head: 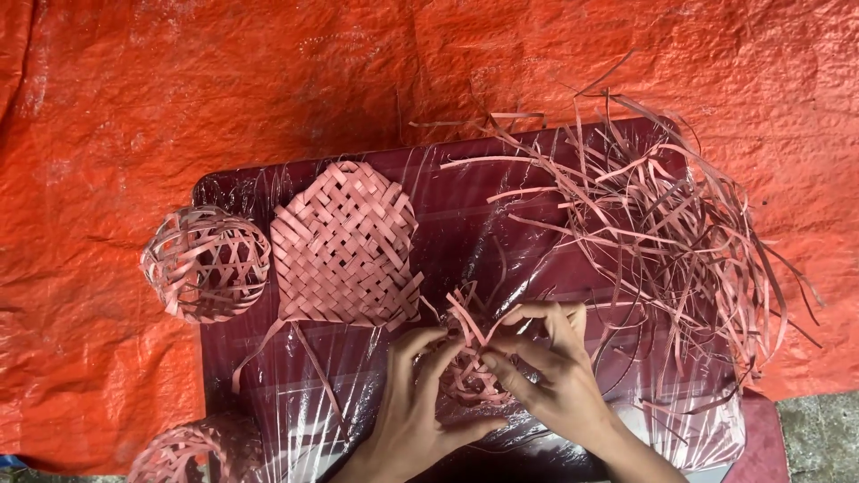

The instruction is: The person weaves pink plastic strips by hand into a small basket on a maroon table. They interlace the strips over and under existing strands to build up the basket walls, with several finished baskets and loose strips visible nearby.

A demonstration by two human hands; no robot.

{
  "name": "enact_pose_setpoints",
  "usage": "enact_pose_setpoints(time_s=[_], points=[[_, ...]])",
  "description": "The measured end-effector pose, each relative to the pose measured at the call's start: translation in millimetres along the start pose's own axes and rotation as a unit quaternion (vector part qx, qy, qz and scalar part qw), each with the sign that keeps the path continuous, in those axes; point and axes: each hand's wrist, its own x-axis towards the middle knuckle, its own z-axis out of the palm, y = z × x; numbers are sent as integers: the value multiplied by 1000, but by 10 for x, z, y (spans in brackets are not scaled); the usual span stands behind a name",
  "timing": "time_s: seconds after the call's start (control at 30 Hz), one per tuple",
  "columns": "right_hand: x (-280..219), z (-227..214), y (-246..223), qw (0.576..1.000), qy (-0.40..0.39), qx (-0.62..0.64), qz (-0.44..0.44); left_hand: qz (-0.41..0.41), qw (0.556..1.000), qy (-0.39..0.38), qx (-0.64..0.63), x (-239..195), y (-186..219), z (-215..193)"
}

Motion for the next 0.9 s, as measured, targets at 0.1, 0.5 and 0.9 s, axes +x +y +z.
enact_pose_setpoints(time_s=[0.1,0.5,0.9], points=[[14,11,-21,999,22,-26,-22,31,997,4,77,9,-17,38],[-109,-107,174,980,195,19,-22,-139,984,6,-115,37,-11,-102],[-47,-17,127,976,176,-128,-24,17,995,12,-93,-22,-138,84]])
